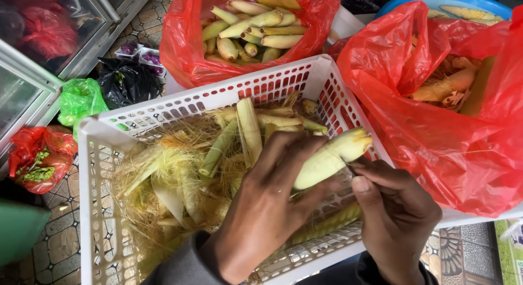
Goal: Peeling and trimming baby corn using a knife in a food preparation area.
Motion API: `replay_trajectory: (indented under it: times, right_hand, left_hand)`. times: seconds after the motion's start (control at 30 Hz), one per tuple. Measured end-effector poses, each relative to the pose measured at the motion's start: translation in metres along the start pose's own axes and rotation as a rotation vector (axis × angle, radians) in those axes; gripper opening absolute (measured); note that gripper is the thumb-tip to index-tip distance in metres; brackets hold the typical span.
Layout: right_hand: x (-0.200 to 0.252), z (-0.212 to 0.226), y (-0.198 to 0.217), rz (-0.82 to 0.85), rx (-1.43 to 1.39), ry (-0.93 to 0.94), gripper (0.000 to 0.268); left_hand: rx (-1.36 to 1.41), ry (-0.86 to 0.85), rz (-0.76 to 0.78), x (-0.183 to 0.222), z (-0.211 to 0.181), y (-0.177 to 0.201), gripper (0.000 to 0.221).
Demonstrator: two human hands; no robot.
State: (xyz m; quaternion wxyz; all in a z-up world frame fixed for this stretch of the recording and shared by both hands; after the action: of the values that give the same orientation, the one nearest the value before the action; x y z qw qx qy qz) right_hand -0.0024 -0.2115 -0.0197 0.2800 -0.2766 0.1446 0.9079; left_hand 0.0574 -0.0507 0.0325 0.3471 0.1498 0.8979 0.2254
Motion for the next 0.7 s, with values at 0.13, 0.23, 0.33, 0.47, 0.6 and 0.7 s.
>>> replay_trajectory:
  times: [0.13, 0.23, 0.33, 0.47, 0.6, 0.7]
  right_hand:
    - [0.003, -0.004, 0.002, -0.014, -0.012, -0.009, 0.018]
    - [0.004, -0.004, 0.004, -0.01, -0.012, 0.019, 0.02]
    - [0.005, -0.004, 0.006, -0.025, 0.004, 0.033, 0.02]
    - [0.001, -0.002, 0.005, -0.009, 0.038, 0.015, 0.017]
    - [-0.001, 0.001, 0.0, 0.046, 0.048, 0.041, 0.016]
    - [-0.004, 0.004, -0.004, 0.079, 0.024, 0.03, 0.02]
  left_hand:
    - [-0.012, -0.006, -0.05, 0.004, 0.001, 0.007, 0.057]
    - [0.153, 0.011, -0.072, -0.002, -0.004, 0.016, 0.041]
    - [0.149, 0.007, -0.001, -0.002, -0.004, 0.013, 0.045]
    - [0.139, 0.014, 0.079, -0.008, -0.005, 0.007, 0.045]
    - [0.066, 0.011, -0.008, 0.0, 0.007, 0.004, 0.052]
    - [0.167, -0.008, -0.029, -0.005, -0.003, 0.011, 0.042]
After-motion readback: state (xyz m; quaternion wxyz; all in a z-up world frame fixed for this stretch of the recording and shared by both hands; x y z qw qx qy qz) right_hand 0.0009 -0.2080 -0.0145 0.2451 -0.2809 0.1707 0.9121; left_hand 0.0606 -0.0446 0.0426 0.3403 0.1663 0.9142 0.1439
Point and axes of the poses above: each hand's wrist, its own x-axis away from the middle knuckle, its own y-axis out of the back of the hand, z = x × y, the point moved 9 cm from there along -x, towards the middle knuckle, and after that the axes turned 6 degrees about y, right-handed, at the moved point
